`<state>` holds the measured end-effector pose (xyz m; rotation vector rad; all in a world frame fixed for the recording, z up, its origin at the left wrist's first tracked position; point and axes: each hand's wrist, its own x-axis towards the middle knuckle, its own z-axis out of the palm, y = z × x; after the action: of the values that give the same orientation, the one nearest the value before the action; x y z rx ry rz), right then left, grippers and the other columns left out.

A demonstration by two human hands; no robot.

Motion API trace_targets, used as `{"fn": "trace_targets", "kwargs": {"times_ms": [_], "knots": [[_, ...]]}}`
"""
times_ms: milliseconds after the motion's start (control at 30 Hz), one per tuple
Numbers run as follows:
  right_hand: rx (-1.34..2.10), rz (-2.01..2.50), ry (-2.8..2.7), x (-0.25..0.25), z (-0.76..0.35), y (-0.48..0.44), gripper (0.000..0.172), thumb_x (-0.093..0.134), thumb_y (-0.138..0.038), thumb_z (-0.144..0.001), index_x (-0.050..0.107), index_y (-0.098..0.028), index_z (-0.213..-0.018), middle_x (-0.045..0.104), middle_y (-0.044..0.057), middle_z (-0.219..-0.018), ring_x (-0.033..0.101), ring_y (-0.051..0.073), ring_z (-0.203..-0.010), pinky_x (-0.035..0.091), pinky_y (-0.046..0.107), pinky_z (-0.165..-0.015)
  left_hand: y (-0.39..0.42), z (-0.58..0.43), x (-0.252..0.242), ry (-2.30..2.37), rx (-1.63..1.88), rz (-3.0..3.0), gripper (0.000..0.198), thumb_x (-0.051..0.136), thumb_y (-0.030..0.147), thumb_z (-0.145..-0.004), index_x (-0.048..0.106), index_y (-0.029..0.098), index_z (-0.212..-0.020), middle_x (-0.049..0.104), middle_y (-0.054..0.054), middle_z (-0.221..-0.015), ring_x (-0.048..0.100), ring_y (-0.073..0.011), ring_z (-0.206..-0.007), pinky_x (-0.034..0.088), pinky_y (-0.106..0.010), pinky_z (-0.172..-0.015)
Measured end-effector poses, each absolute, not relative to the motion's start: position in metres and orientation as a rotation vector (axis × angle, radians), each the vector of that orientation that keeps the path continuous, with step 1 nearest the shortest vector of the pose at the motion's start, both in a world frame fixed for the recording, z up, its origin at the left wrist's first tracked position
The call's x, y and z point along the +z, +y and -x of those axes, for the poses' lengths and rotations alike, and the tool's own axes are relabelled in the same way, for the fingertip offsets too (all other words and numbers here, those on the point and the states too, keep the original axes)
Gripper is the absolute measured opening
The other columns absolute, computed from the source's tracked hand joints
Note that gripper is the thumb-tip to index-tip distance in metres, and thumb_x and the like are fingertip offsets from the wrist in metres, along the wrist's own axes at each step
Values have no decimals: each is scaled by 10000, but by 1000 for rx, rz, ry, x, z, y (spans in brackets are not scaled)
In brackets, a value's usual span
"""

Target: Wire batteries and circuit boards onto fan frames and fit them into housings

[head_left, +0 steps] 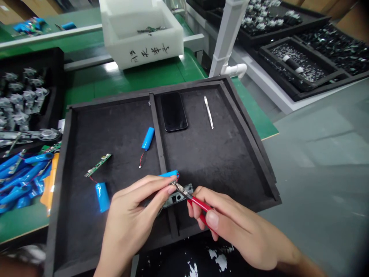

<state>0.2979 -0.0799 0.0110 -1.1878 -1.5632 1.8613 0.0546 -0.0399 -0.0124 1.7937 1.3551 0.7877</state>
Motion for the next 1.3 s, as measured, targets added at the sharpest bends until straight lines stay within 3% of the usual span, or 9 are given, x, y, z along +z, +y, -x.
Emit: {"fn": "trace_targets", "kwargs": {"times_ms": [133,367,567,667,800,1000,1067,1133,1300], "knots": [[1857,1194,-1544,11,-294,-81,272,349,-428,-1126,530,-236,-1057,544,-4,-956,498,140,-824,457,293,-787,-44,-55,-15,1361,835,-1818,281,773,179,-920,794,386,-1109,797,83,-1070,751,-110,-933,583,-203,-851],[1883,1124,-1351,-2,-280,-86,357,318,-515,-1121,501,-227,-1015,471,-10,-882,416,126,-750,419,282,-698,-54,-68,-14,1455,1077,-2057,299,782,39,-859,784,244,-1076,796,36,-1007,741,-106,-864,578,-223,-832],[1897,1189,-1379,-1,-290,-90,343,335,-535,-1112,536,-257,-1114,545,-1,-916,489,134,-744,463,307,-716,-57,-66,-18,1542,1132,-1824,244,745,82,-904,766,263,-1067,765,35,-1003,732,-115,-878,586,-229,-789],[1817,1249,-1595,4,-310,-89,292,391,-509,-1100,561,-281,-1166,620,30,-1081,588,178,-926,511,344,-838,-57,-56,-22,1529,1171,-1680,273,726,98,-927,751,286,-1123,771,41,-1027,754,-133,-899,608,-258,-844],[1387,1423,-1838,-9,-337,-84,272,460,-453,-1077,533,-305,-1294,572,69,-1352,569,254,-1224,506,421,-1004,-55,-39,-15,1425,1215,-1778,344,713,38,-914,743,276,-1161,762,37,-1032,740,-121,-875,591,-256,-840],[372,1830,-2123,-42,-336,-68,459,653,-510,-968,552,-208,-1299,535,157,-1429,467,391,-1377,342,649,-1173,-49,-37,-1,951,1012,-2119,384,705,-28,-895,716,195,-1207,733,-26,-1095,686,-134,-988,563,-257,-842],[336,1765,-2108,-39,-325,-69,495,649,-459,-980,526,-200,-1384,489,161,-1500,434,380,-1430,338,625,-1203,-48,-46,-5,865,867,-2169,373,698,10,-921,693,197,-1243,740,-32,-1121,678,-148,-1010,551,-286,-881],[429,1634,-2063,-31,-313,-70,412,587,-338,-1025,523,-224,-1415,494,125,-1517,445,313,-1445,380,533,-1216,-50,-55,-12,845,758,-2214,329,674,59,-954,677,212,-1244,754,-23,-1110,678,-167,-1008,530,-329,-896],[738,1414,-2116,-11,-291,-52,327,487,-219,-1077,547,-237,-1398,665,52,-1305,645,191,-1188,519,354,-1060,-64,-57,-21,815,693,-2169,283,614,63,-967,646,203,-1211,744,-32,-1069,666,-181,-961,495,-356,-886]]}}
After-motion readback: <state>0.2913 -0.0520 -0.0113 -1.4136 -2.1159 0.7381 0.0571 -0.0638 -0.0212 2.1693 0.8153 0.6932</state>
